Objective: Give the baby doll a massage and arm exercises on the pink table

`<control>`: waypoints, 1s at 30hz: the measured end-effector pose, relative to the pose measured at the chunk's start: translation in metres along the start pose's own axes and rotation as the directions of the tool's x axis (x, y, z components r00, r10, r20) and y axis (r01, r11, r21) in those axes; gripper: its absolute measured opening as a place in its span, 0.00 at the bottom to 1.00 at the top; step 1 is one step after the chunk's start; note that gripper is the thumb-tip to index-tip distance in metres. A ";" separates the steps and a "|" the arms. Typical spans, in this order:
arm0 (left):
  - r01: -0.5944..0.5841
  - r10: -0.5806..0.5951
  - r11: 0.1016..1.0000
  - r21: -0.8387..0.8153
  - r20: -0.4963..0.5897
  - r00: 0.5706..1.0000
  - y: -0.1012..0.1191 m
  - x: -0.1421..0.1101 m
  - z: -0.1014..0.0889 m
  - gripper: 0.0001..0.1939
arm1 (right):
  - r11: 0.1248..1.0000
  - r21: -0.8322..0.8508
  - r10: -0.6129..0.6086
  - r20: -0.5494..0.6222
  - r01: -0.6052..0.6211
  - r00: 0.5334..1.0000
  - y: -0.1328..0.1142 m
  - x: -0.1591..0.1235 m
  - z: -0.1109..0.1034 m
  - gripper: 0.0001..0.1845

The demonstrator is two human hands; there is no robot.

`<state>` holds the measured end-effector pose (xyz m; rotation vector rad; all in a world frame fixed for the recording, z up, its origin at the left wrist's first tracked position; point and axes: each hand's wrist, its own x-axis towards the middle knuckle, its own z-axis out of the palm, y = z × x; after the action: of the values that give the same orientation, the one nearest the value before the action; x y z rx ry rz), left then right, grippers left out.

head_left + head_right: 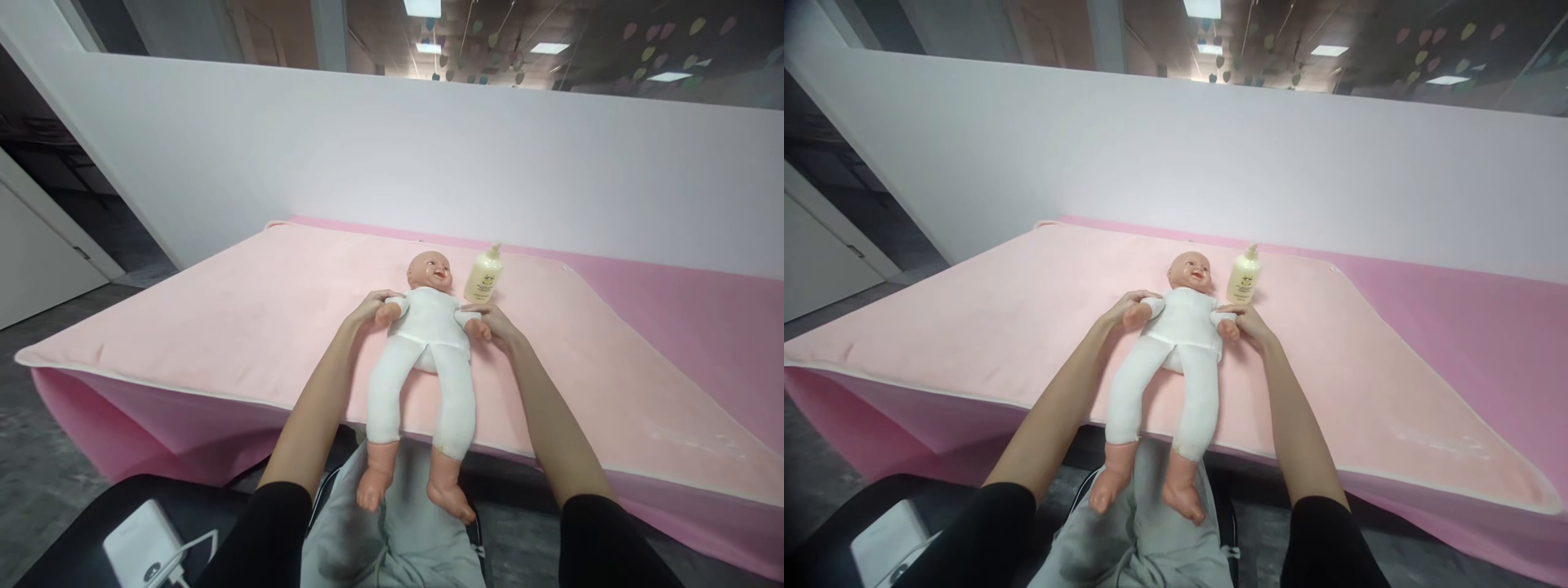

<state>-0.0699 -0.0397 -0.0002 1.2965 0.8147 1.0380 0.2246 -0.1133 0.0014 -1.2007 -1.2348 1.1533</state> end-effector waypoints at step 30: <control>0.005 0.032 0.987 0.161 -0.228 0.973 -0.014 0.011 0.011 0.24 | 0.998 0.058 0.046 -0.249 -0.033 0.967 0.014 0.025 0.010 0.17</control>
<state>-0.0541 -0.0330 -0.0120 1.3335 1.0846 1.1673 0.2152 -0.0873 -0.0121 -1.2916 -0.9871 1.0212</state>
